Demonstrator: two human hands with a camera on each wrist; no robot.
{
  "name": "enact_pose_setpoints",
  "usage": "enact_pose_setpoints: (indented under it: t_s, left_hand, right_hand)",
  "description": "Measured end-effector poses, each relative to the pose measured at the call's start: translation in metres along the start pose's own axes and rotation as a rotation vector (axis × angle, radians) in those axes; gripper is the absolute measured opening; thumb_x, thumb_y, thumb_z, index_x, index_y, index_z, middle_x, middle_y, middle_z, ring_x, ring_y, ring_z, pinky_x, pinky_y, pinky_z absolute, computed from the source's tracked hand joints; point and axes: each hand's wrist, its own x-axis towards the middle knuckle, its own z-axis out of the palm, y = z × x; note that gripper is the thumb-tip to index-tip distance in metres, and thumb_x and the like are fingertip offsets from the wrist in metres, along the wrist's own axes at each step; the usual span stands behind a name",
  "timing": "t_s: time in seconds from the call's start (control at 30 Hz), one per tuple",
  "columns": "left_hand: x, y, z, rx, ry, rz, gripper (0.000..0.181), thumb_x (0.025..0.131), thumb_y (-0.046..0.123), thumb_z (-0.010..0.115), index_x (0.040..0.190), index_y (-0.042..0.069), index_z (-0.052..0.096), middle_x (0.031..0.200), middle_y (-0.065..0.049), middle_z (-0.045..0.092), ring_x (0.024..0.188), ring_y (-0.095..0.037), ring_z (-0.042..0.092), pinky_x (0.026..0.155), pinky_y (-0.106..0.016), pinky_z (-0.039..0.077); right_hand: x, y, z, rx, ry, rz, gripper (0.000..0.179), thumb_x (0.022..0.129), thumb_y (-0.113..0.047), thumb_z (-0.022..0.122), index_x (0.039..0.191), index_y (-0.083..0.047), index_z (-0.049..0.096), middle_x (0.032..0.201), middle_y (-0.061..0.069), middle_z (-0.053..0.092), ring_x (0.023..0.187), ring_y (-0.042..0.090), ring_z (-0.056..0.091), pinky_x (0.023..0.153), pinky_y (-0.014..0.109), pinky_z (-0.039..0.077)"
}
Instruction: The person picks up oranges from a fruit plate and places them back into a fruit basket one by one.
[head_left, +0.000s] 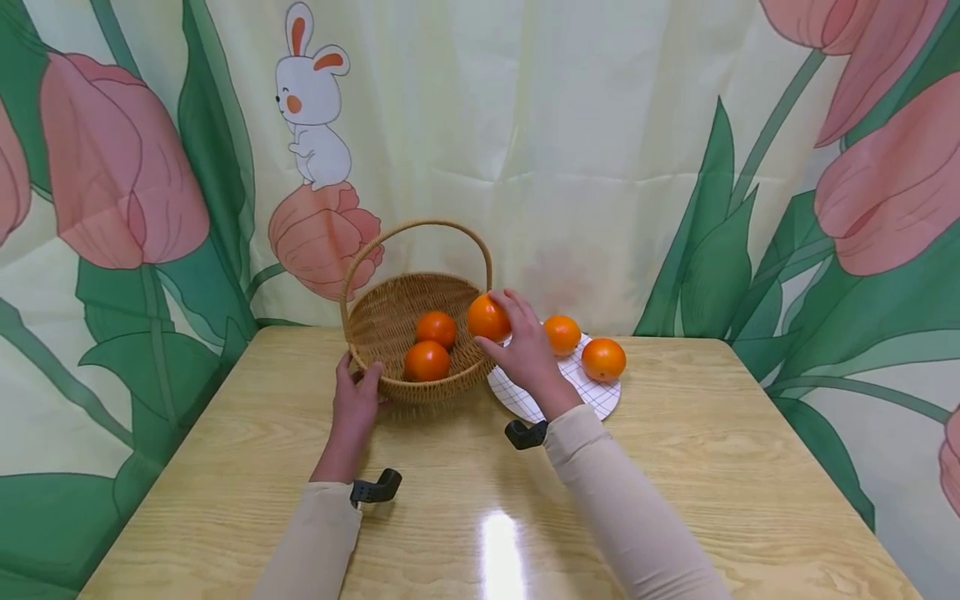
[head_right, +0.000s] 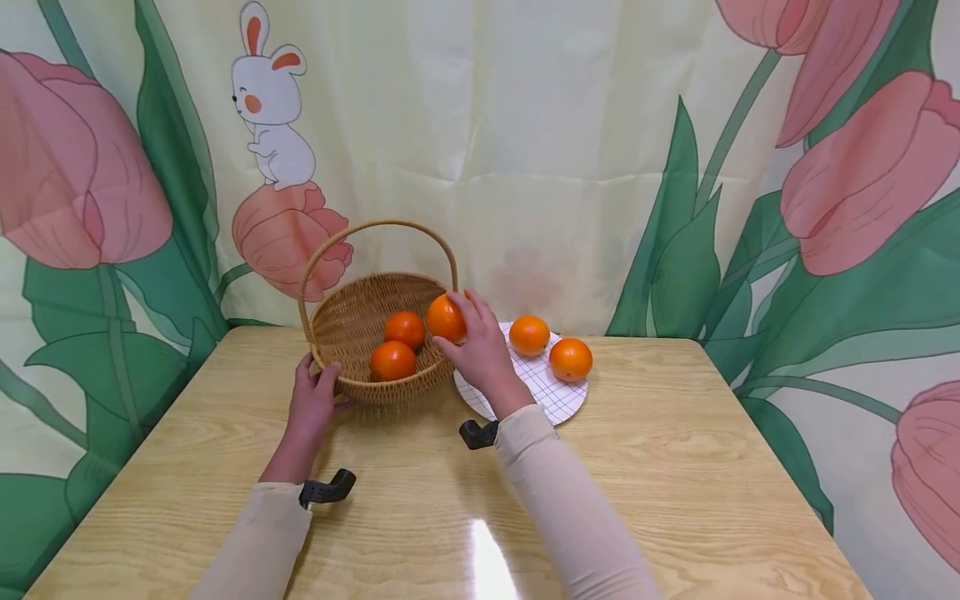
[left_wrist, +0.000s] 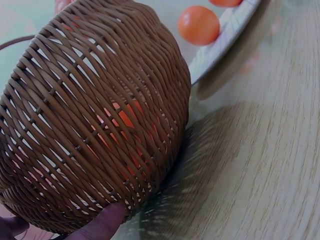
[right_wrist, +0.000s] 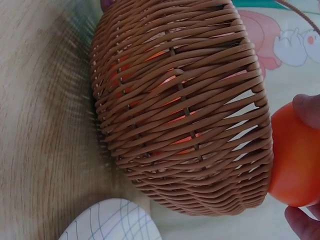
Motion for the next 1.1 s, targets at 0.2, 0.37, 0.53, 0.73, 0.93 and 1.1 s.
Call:
enact_pose_setpoints:
  t_s: [0.2, 0.37, 0.53, 0.73, 0.93, 1.1]
  left_hand:
    - [0.0, 0.001, 0.001, 0.013, -0.009, 0.01, 0.077, 0.088, 0.052, 0.048, 0.145, 0.033, -0.001, 0.147, -0.015, 0.019, 0.128, -0.032, 0.036, 0.09, -0.049, 0.047]
    - [0.0, 0.003, 0.0, 0.029, -0.001, 0.007, 0.077, 0.088, 0.054, 0.047, 0.145, 0.033, -0.001, 0.146, -0.014, 0.02, 0.127, -0.031, 0.038, 0.09, -0.047, 0.048]
    - [-0.001, 0.002, 0.0, 0.031, -0.001, 0.003, 0.077, 0.088, 0.054, 0.047, 0.145, 0.033, 0.0, 0.146, -0.015, 0.021, 0.127, -0.031, 0.038, 0.09, -0.047, 0.048]
    - [0.0, 0.0, 0.001, 0.011, 0.004, -0.002, 0.075, 0.088, 0.05, 0.048, 0.145, 0.033, 0.002, 0.145, -0.015, 0.022, 0.126, -0.032, 0.039, 0.089, -0.048, 0.049]
    - [0.0, 0.0, 0.001, 0.008, 0.002, 0.0, 0.073, 0.089, 0.048, 0.048, 0.145, 0.034, 0.002, 0.145, -0.015, 0.023, 0.125, -0.033, 0.04, 0.088, -0.048, 0.049]
    - [-0.001, 0.0, 0.0, 0.028, -0.001, 0.003, 0.074, 0.089, 0.049, 0.047, 0.145, 0.033, 0.001, 0.146, -0.014, 0.022, 0.126, -0.032, 0.039, 0.088, -0.048, 0.049]
  right_hand:
    - [0.003, -0.003, 0.002, 0.006, -0.015, 0.006, 0.067, 0.077, -0.043, 0.068, 0.135, -0.027, 0.038, 0.142, 0.008, 0.033, 0.12, 0.033, 0.046, 0.092, 0.045, 0.048]
    - [0.004, -0.007, 0.005, 0.009, -0.034, 0.019, 0.067, 0.078, -0.042, 0.068, 0.136, -0.029, 0.038, 0.142, 0.006, 0.032, 0.113, 0.031, 0.051, 0.083, 0.038, 0.053]
    - [0.007, -0.008, 0.01, 0.041, -0.063, 0.005, 0.065, 0.077, -0.039, 0.07, 0.134, -0.027, 0.041, 0.141, 0.005, 0.035, 0.113, 0.028, 0.051, 0.082, 0.035, 0.054]
    - [0.008, -0.008, 0.016, 0.049, -0.127, 0.012, 0.063, 0.076, -0.038, 0.071, 0.132, -0.026, 0.044, 0.142, 0.006, 0.036, 0.12, 0.03, 0.047, 0.092, 0.042, 0.049]
    - [0.009, -0.006, 0.019, 0.023, -0.184, 0.031, 0.062, 0.077, -0.037, 0.071, 0.132, -0.026, 0.046, 0.14, 0.005, 0.037, 0.119, 0.03, 0.047, 0.092, 0.044, 0.048]
    - [0.01, -0.008, 0.021, 0.007, -0.21, 0.031, 0.06, 0.077, -0.036, 0.07, 0.131, -0.022, 0.048, 0.14, 0.005, 0.037, 0.119, 0.03, 0.047, 0.093, 0.044, 0.047]
